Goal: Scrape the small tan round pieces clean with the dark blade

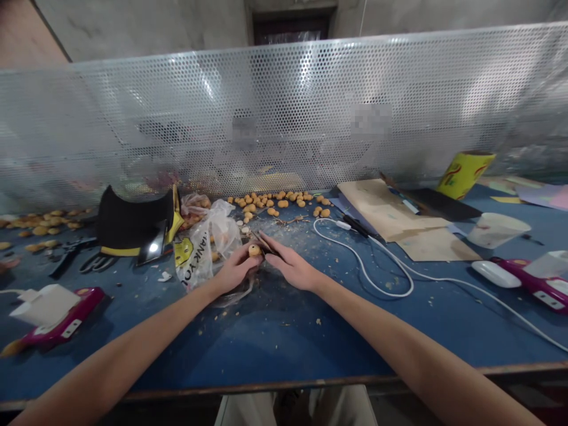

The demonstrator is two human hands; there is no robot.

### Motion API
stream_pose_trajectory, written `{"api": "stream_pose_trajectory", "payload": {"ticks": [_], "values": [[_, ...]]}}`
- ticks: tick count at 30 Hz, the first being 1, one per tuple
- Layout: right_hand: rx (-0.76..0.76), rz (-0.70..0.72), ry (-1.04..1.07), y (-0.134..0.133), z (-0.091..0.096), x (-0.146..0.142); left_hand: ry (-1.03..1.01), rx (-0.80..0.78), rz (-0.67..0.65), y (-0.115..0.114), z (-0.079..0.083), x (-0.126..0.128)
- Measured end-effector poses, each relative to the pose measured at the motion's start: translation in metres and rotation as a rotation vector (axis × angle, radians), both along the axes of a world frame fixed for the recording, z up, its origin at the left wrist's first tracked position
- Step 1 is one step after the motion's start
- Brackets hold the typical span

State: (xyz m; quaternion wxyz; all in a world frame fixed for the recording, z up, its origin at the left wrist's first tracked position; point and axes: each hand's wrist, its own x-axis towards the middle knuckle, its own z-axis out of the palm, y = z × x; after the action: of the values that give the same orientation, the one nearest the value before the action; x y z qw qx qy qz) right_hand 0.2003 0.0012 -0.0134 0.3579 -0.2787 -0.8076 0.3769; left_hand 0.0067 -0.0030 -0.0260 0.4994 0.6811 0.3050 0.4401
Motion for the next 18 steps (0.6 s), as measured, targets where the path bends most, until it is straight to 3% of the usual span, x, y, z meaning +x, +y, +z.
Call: {"api": "stream_pose_trajectory", "payload": {"ticks": [3,7,13,18], "values": [[-0.003,-0.023,-0.013,-0.001,-0.002,-0.005,0.019,0.011,0.032,0.000,-0.002,0.000],[0.011,-0.232,0.001,0.008,-0.006,-0.006,0.060,0.014,0.051,0.000,-0.006,0.000],[0.078,-0.445,0.021,0.018,-0.007,0.002,-0.105,-0.139,-0.024,0.001,-0.007,0.003],[0.083,-0.543,-0.064,0.020,-0.004,0.005,0.035,-0.059,0.053,0.002,-0.003,0.002]]}}
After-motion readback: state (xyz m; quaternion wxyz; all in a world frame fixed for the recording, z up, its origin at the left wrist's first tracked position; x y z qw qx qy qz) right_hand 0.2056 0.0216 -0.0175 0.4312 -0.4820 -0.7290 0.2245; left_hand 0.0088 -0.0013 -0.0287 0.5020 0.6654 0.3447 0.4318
